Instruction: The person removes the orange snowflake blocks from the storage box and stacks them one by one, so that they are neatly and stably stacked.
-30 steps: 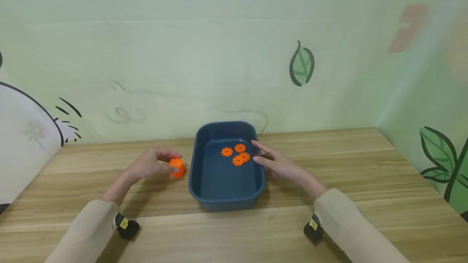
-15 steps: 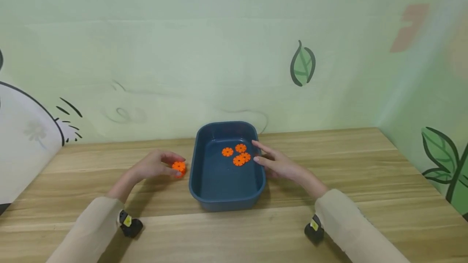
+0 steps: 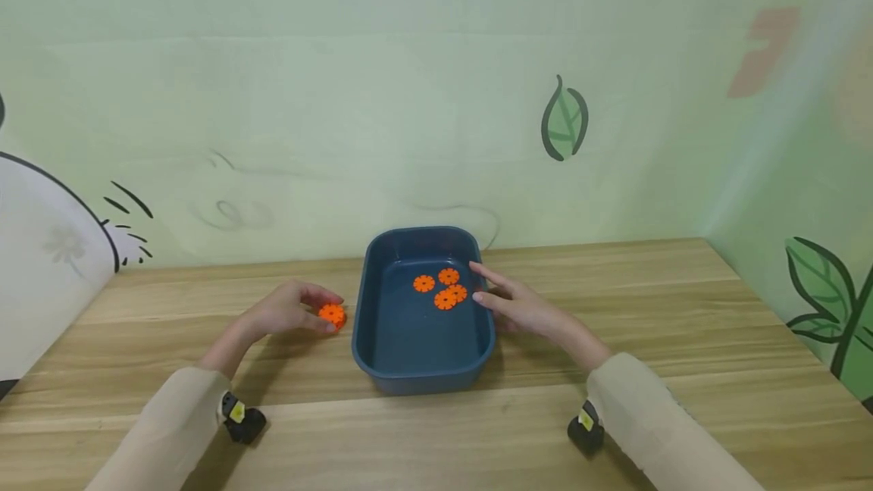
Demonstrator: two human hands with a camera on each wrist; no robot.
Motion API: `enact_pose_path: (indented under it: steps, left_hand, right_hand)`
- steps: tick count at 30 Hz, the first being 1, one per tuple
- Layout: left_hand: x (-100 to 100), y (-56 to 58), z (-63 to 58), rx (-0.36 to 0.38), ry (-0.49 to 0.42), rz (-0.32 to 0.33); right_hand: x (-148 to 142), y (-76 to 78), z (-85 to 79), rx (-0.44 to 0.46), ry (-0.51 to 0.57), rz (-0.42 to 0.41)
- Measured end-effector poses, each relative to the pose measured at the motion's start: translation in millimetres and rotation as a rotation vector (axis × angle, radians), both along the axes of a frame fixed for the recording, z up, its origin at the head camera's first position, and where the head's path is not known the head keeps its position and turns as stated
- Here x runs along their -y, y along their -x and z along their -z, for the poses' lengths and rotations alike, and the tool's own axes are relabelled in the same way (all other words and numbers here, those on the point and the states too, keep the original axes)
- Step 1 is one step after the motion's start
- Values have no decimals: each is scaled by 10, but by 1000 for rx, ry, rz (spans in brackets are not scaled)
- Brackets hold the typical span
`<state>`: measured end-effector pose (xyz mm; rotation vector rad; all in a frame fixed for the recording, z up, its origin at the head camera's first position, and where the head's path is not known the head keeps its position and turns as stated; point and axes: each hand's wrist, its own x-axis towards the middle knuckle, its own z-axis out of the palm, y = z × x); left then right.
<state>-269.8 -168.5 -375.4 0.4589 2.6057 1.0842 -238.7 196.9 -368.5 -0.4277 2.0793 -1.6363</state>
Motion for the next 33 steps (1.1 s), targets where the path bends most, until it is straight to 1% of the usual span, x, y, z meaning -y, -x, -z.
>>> enact_pose_path:
  steps: [3, 7, 11, 13, 17, 20, 22, 26, 33]
  left_hand:
    - [-4, -4, -3, 1, 11, -3]
    - [-16, -14, -11, 1, 23, -25]
    - [-29, -35, -32, -29, 22, -55]
    - [-38, -50, -48, -63, 3, -69]
    - [-77, -68, -84, -164, -80, -80]
    - [-130, -88, -137, -229, -136, -90]
    - [-177, -109, -185, -251, -161, -98]
    - [-272, -156, -271, -261, -201, -87]
    - [-474, -204, -373, -233, -260, -56]
  right_hand:
    - [-2, 2, 1, 4, -2, 5]
    - [4, 3, 0, 11, -6, 14]
    - [6, 0, 4, 11, -3, 12]
    - [7, -3, 4, 4, -4, 8]
    - [6, -6, -1, 3, -4, 9]
    - [5, -2, -1, 10, -2, 13]
    - [6, -3, -3, 13, 2, 15]
    - [2, -2, -5, 15, -1, 17]
    - [9, 9, 7, 25, 0, 28]
